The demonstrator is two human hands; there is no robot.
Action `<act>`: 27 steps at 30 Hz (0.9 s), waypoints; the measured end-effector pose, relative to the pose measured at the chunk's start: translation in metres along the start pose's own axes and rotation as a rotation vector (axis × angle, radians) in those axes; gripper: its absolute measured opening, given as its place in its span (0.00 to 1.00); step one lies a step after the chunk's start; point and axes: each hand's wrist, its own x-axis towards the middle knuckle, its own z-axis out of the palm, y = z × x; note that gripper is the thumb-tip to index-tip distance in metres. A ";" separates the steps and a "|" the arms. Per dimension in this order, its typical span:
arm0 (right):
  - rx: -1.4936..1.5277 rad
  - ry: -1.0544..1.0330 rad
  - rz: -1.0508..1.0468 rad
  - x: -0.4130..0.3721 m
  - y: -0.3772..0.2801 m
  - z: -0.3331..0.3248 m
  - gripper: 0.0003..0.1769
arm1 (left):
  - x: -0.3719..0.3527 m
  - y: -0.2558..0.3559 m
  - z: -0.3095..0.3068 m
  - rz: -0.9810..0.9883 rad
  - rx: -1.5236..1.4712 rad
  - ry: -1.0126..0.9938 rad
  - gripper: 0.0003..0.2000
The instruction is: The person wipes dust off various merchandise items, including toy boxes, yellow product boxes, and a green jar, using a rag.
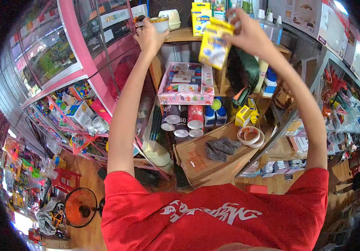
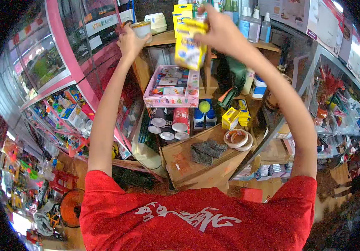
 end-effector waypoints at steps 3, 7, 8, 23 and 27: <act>0.021 0.016 0.043 0.057 -0.013 -0.006 0.27 | 0.000 -0.008 -0.003 0.052 -0.037 -0.002 0.44; 0.056 -0.035 0.040 0.106 -0.005 0.013 0.28 | 0.000 -0.009 -0.008 0.020 -0.036 -0.032 0.45; 0.079 -0.051 0.024 0.113 0.000 0.020 0.28 | 0.000 -0.010 -0.008 0.031 -0.044 -0.027 0.45; -0.073 -0.079 -0.196 0.141 0.046 0.102 0.29 | -0.006 -0.010 -0.010 -0.008 -0.090 -0.049 0.42; -0.148 -0.182 -0.144 0.160 0.053 0.110 0.30 | -0.005 -0.008 -0.012 -0.029 -0.102 -0.073 0.42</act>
